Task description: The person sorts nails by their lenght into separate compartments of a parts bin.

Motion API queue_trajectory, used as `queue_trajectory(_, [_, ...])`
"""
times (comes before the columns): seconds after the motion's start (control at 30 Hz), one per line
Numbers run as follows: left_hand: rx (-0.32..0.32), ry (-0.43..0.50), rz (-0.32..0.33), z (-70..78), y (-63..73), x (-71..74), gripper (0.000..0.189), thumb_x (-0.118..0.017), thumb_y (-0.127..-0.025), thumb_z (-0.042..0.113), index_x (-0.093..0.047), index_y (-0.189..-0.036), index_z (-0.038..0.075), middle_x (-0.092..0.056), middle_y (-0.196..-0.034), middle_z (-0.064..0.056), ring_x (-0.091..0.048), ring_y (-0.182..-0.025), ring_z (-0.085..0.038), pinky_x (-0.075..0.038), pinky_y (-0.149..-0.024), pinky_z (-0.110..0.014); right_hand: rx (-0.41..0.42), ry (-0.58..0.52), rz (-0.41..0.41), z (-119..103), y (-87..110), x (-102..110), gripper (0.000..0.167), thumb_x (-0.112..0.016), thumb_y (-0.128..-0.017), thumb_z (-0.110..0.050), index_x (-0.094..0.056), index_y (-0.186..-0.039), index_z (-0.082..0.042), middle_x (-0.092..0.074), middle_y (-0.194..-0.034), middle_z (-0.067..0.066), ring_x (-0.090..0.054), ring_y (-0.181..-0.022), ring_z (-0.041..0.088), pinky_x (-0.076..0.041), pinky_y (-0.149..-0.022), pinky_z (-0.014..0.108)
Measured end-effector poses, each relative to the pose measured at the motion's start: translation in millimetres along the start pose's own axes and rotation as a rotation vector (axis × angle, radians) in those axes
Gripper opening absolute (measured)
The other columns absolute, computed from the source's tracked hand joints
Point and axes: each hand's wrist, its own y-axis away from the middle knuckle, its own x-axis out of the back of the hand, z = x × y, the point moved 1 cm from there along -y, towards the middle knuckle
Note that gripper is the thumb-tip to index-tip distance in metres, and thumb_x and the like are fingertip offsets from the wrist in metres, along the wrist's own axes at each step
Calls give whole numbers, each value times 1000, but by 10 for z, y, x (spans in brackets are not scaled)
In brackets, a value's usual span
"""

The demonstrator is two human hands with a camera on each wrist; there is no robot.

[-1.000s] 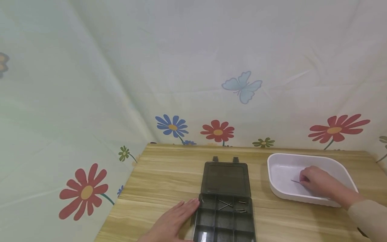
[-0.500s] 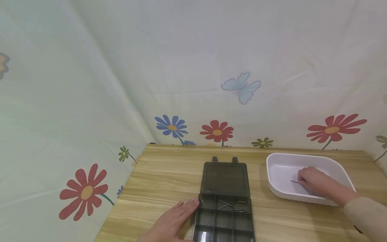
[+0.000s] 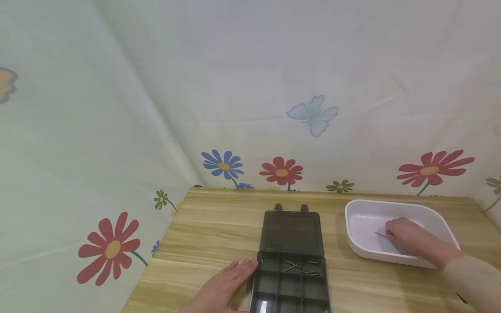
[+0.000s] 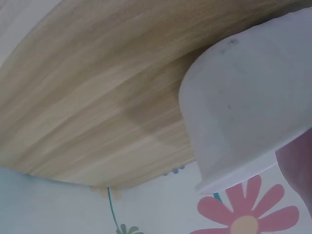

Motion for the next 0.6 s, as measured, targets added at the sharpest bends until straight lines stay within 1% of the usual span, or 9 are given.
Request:
queue_trajectory(0.1, [-2,2,0,-9,-3,-14,107,-48,-97,82,-20,-172,10,-29,-176,-5,-32,-160,-19,-36,-126,-38,-21,-33,32,2,11,1,22,-80,-93,-8,-61,-84,-14,-51,-76,-9,-44,-72,6,-46,-64,31])
queue_trajectory(0.2, [-9,-6,10,-19,-4,-21,108,-53,-96,81,-21,-172,10,-31,-176,-5,-33,-159,-18,-35,-126,-36,-24,-70,65,1,18,11,22,-79,-93,-6,-61,-83,-13,-50,-74,-9,-43,-70,4,-44,-62,30])
queue_trajectory(0.33, [-26,-30,42,-33,-6,-28,111,-62,-93,79,-25,-171,9,-35,-174,-5,-35,-158,-17,-34,-125,-34,-55,-121,52,-14,-2,58,17,-78,-93,-5,-64,-86,-10,-50,-75,-7,-44,-71,6,-41,-61,27])
queue_trajectory(0.4, [-32,-37,52,-37,-9,-28,112,-64,-92,78,-26,-170,9,-35,-174,-5,-36,-158,-17,-33,-125,-34,-71,-146,52,-38,-21,88,15,-78,-94,-5,-65,-88,-9,-50,-76,-7,-45,-71,6,-41,-61,26])
queue_trajectory(0.47, [-34,-38,55,-38,-10,-28,112,-64,-92,78,-26,-170,8,-35,-174,-5,-36,-158,-17,-33,-125,-34,-71,-169,74,-74,-47,124,14,-78,-94,-4,-65,-90,-7,-50,-76,-7,-45,-71,5,-41,-60,26])
queue_trajectory(0.6, [-34,-30,54,-36,-7,-20,111,-64,-92,78,-27,-170,8,-36,-174,-5,-37,-157,-18,-34,-125,-34,-45,-209,134,-189,-109,231,14,-77,-95,-2,-65,-91,-7,-52,-77,-7,-44,-71,3,-42,-59,25])
